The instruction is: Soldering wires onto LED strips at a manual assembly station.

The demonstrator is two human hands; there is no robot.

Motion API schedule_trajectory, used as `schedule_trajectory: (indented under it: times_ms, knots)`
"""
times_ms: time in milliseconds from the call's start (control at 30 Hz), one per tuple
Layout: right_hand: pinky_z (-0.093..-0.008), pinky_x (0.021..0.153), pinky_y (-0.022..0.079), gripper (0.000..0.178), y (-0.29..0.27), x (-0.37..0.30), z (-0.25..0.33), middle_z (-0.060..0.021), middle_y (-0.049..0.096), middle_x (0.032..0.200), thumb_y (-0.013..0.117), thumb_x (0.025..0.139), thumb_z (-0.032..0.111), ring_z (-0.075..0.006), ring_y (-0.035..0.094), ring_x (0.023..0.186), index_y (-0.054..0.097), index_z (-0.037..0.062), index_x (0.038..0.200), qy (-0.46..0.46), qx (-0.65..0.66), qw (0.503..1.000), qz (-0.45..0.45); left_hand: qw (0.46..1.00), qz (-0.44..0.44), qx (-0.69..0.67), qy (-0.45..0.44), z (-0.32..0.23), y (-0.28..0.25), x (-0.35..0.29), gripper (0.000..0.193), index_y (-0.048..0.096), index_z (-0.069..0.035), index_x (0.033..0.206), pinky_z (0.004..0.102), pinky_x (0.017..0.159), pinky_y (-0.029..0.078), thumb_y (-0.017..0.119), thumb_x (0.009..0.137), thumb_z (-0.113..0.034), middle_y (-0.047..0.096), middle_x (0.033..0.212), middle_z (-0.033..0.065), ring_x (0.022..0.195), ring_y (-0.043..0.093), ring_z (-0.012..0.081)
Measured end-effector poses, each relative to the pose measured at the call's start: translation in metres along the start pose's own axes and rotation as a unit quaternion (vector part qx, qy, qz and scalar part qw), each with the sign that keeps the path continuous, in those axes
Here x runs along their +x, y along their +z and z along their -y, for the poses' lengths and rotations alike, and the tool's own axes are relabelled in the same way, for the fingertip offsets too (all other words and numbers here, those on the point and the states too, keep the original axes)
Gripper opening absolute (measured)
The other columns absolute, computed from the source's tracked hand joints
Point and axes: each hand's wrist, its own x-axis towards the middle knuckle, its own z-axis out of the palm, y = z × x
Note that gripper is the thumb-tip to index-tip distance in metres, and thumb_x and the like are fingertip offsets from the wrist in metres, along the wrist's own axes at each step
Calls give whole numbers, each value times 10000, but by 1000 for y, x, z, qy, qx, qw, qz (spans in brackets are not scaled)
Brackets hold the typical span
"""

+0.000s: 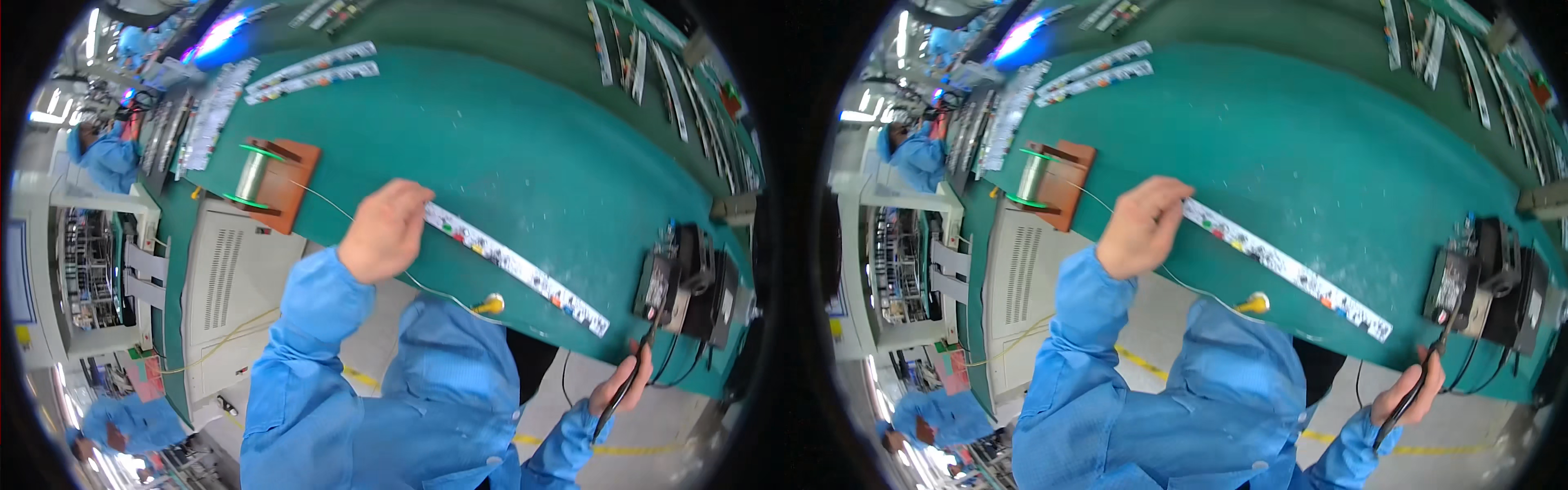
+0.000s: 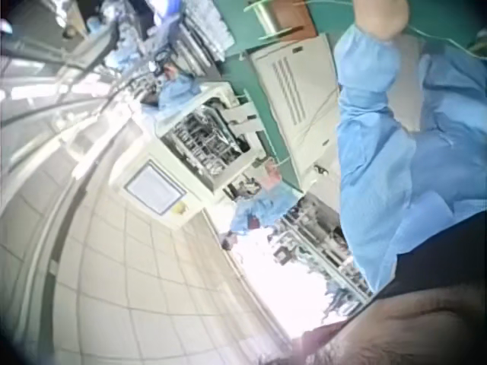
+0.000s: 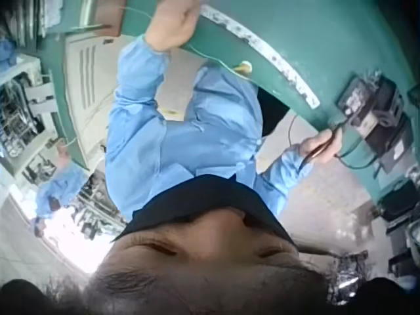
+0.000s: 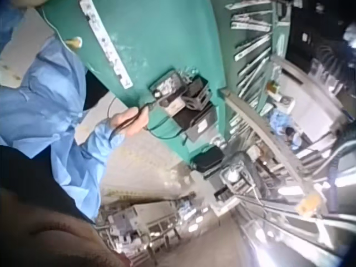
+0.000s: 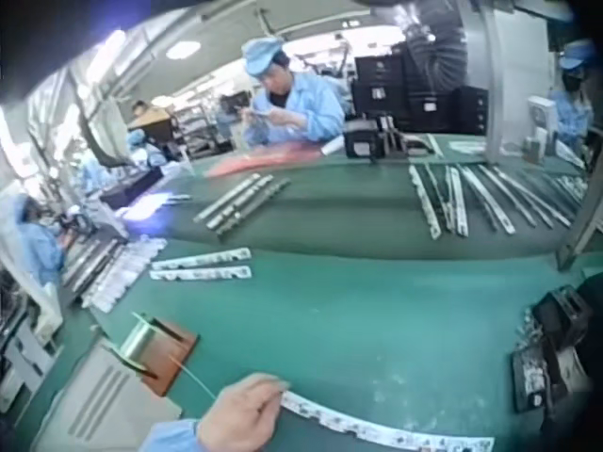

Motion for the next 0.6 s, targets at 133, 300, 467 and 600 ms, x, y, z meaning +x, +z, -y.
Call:
schedule_trajectory:
  times_ms: [133,300,467,600]
  knots:
    - [-337,884,438,364,7,-10,9,-207,597,1138,468,937,102,-223,562,977,466,-59,1263,40,39,998,-33,997,46,-48,-24,5,1,11,199,610,46,983,374,748,509,497,819,42,605,974,190,855,609,352]
    - [-323,892,446,387,19,-7,20,-209,591,1164,526,887,19,-203,565,978,470,-35,1265,13,46,998,33,994,61,-72,-50,4,2,7,193,611,49,990,354,731,508,506,829,30,601,975,187,845,615,328]
    - [-316,887,455,448,25,0,31,-203,594,1162,582,829,-52,-206,569,992,472,-29,1262,-14,28,995,93,998,58,-37,-13,5,3,4,205,628,36,1000,284,670,495,538,817,51,598,978,145,770,616,206]
    - [-319,879,458,466,26,2,34,-198,597,1152,603,809,-71,-207,565,1005,476,-32,1256,-10,17,996,92,994,74,-68,-42,-1,1,6,162,615,35,961,320,671,509,573,806,18,578,946,162,773,619,266]
